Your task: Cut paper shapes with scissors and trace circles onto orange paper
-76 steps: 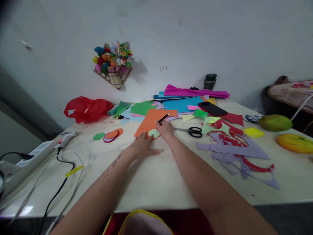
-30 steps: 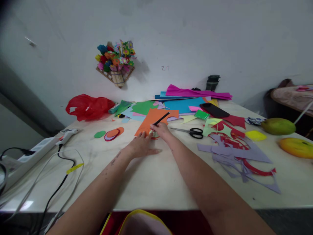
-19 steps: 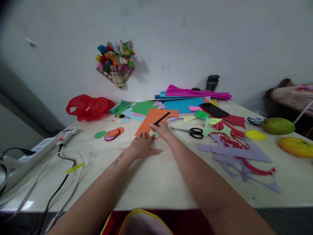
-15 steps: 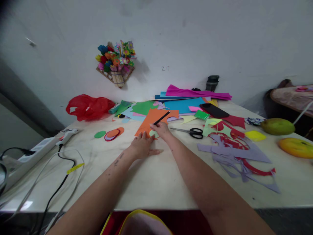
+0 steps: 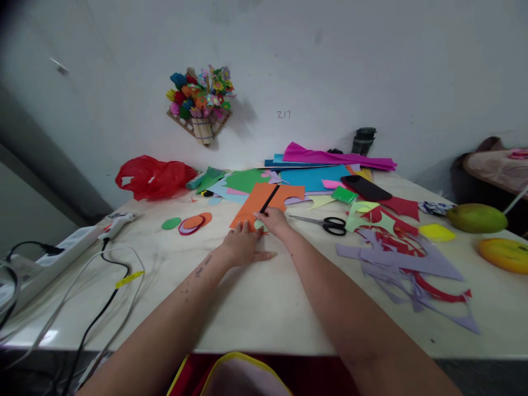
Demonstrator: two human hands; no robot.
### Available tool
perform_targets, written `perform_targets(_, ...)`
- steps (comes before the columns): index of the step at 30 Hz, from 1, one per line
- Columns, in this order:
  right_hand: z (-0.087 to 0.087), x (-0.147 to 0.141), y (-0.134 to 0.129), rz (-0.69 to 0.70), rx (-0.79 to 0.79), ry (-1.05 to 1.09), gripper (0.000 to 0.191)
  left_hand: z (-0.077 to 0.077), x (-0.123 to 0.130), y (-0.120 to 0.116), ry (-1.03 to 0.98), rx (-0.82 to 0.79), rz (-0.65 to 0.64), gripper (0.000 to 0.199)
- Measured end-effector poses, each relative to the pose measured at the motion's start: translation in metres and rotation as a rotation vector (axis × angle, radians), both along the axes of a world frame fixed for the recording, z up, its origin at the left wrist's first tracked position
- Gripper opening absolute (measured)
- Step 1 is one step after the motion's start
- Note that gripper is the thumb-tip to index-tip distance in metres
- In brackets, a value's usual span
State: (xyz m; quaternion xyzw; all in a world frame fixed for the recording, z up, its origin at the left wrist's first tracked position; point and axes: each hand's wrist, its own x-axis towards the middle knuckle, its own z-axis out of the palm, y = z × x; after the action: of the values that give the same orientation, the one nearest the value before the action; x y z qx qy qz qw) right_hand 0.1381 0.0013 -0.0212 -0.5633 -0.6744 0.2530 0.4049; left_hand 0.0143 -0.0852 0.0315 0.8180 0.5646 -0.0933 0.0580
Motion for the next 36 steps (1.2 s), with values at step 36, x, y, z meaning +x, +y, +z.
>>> perform_targets(36,-0.0008,-0.0063,0.0041,-0.064,0.035,-0.303,0.030,0.0008,0.0014,0.0002,0.069,0.025,-0.027,0.099)
